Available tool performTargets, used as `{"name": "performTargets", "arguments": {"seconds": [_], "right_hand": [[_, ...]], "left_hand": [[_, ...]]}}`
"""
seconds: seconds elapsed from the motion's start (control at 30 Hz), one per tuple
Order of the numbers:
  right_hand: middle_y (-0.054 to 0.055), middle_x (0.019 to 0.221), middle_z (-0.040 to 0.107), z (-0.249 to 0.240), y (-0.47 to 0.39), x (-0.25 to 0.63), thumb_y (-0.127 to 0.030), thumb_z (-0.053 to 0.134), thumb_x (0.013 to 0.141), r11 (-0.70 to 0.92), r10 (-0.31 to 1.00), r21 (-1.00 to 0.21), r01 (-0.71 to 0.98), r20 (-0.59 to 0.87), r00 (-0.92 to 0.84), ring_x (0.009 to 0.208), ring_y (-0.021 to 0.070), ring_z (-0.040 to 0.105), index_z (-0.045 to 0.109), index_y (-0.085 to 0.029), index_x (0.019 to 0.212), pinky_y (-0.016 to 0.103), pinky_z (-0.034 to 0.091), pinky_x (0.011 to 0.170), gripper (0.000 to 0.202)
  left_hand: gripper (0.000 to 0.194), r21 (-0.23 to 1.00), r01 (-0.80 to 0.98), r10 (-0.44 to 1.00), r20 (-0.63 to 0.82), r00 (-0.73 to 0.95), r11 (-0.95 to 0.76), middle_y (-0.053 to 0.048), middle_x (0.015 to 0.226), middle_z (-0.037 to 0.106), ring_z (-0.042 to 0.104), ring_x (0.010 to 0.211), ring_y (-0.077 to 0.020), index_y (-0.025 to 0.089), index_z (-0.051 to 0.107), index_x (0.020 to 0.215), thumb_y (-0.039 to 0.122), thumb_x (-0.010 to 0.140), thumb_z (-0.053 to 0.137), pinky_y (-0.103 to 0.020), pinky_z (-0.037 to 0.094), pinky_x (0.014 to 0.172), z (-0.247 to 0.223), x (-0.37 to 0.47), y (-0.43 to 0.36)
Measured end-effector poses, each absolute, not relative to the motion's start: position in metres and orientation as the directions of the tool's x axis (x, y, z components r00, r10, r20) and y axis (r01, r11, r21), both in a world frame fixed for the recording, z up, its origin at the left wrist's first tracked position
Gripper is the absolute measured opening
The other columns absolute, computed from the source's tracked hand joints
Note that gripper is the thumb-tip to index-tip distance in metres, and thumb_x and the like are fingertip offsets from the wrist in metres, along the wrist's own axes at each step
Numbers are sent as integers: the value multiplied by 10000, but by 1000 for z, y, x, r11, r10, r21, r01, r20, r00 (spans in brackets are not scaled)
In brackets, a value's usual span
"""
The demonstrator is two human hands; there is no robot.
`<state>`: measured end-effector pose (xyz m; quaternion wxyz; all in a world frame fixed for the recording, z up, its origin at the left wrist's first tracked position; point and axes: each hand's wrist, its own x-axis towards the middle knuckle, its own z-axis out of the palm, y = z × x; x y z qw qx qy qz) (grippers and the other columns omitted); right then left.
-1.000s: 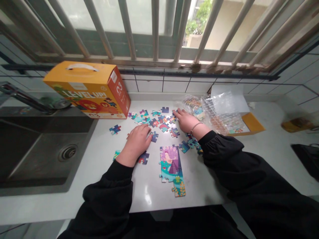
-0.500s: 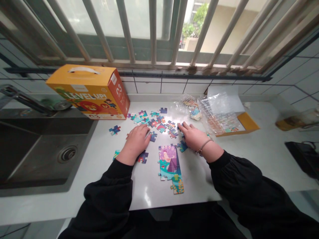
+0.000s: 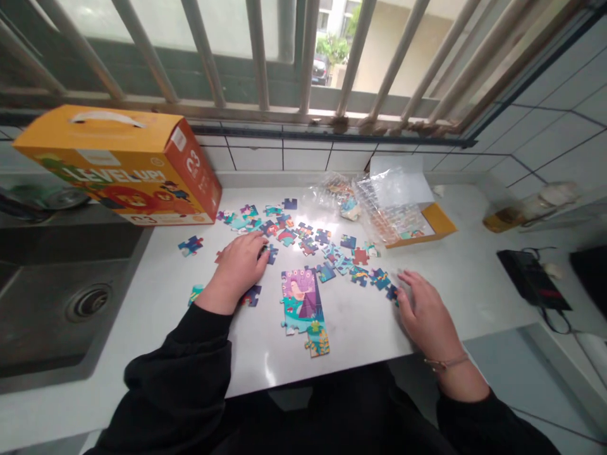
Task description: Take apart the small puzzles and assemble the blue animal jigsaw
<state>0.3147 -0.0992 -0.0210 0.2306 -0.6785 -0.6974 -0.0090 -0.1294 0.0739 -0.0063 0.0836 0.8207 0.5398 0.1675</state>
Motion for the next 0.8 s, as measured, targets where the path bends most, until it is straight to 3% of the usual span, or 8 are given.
{"name": "performTargets", "arguments": {"seconds": [0.17, 0.27, 0.4, 0.6, 0.8], "right_hand": [[275, 1689, 540, -49, -129, 301, -397, 487, 1142, -14, 957, -266, 964, 276, 90, 1605, 435, 493, 472, -146, 1658, 749, 447, 1259, 574], [263, 1704, 529, -51, -123, 293, -429, 496, 1140, -38, 955, -266, 963, 273, 113, 1615, 434, 478, 393, -156, 1713, 755, 408, 1280, 644], [308, 1661, 542, -49, -109, 290, -422, 544, 1098, -40, 943, -283, 958, 307, 130, 1575, 452, 501, 350, -93, 1722, 738, 427, 1269, 732], [285, 1495, 641, -51, -110, 298, -257, 533, 1019, -40, 892, -362, 931, 408, 197, 1392, 396, 621, 442, -83, 1655, 645, 515, 1206, 665], [222, 1236, 738, -54, -113, 301, -254, 579, 939, -97, 853, -423, 901, 432, 294, 1171, 371, 669, 643, -120, 1380, 595, 558, 1099, 465]], "left_hand": [[436, 308, 789, 847, 188, 496, -531, -163, 1688, 600, 551, 1561, -367, 184, 690, 1486, 313, 1110, 509, -623, 368, 1340, -5, -86, 59], [500, 318, 715, 778, 150, 610, -622, -136, 1785, 487, 453, 1650, -365, 218, 609, 1610, 333, 1132, 513, -659, 273, 1383, -11, -54, 48], [536, 327, 718, 778, 102, 620, -615, -142, 1778, 497, 431, 1667, -372, 235, 568, 1653, 371, 1136, 534, -664, 258, 1387, -17, -35, 40], [506, 344, 745, 807, 73, 586, -572, -157, 1736, 547, 509, 1606, -348, 225, 576, 1634, 346, 1149, 497, -677, 291, 1369, -11, -48, 38], [479, 313, 748, 799, 69, 597, -586, -176, 1733, 543, 517, 1595, -344, 184, 592, 1596, 358, 1158, 507, -644, 276, 1378, -7, -48, 32]]}}
